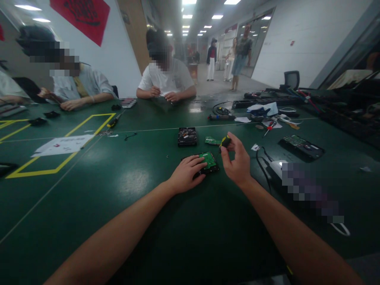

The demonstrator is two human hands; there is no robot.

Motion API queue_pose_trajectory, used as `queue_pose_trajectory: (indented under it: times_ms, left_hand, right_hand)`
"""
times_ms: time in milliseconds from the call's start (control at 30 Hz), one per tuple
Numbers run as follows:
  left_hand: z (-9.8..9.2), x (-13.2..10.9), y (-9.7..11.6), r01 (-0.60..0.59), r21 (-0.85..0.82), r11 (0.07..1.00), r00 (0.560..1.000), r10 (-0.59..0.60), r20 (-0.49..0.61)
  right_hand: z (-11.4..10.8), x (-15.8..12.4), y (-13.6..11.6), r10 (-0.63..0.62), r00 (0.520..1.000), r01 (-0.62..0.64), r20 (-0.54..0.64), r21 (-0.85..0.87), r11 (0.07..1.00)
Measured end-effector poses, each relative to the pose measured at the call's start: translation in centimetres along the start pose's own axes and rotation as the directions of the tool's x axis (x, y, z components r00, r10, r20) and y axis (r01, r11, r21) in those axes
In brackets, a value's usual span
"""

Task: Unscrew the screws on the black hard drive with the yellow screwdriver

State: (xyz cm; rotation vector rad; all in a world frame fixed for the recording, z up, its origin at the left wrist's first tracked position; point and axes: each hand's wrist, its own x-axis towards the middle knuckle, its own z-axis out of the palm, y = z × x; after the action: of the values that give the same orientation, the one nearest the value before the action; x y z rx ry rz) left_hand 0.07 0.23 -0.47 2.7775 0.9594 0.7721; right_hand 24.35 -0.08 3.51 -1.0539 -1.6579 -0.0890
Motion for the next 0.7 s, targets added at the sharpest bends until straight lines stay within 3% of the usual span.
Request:
queue_pose_trajectory:
  times_ms: [167, 367, 700]
  left_hand:
    - [0.02, 0.00, -0.04, -0.001, -0.004, 1.000, 1.000, 0.001, 0.004]
    - [0.06, 0.04, -0.08, -0.007, -0.012, 1.000, 1.000, 0.007, -0.002]
    - [0.32, -0.07, -0.27, -0.009, 0.000, 1.000, 1.000, 0.009, -0.006]
  right_hand:
    - [-0.24, 0.10, -0.18, -0.010, 1.000, 0.010, -0.008, -0.012, 1.000]
    - [-0.04, -0.07, -0.14, 0.013, 0.998, -0.016, 0.067, 0.046, 0.999]
    - [-0.35, 0.31, -0.30, -0.027, 1.000, 0.028, 0.016, -0.015, 1.000]
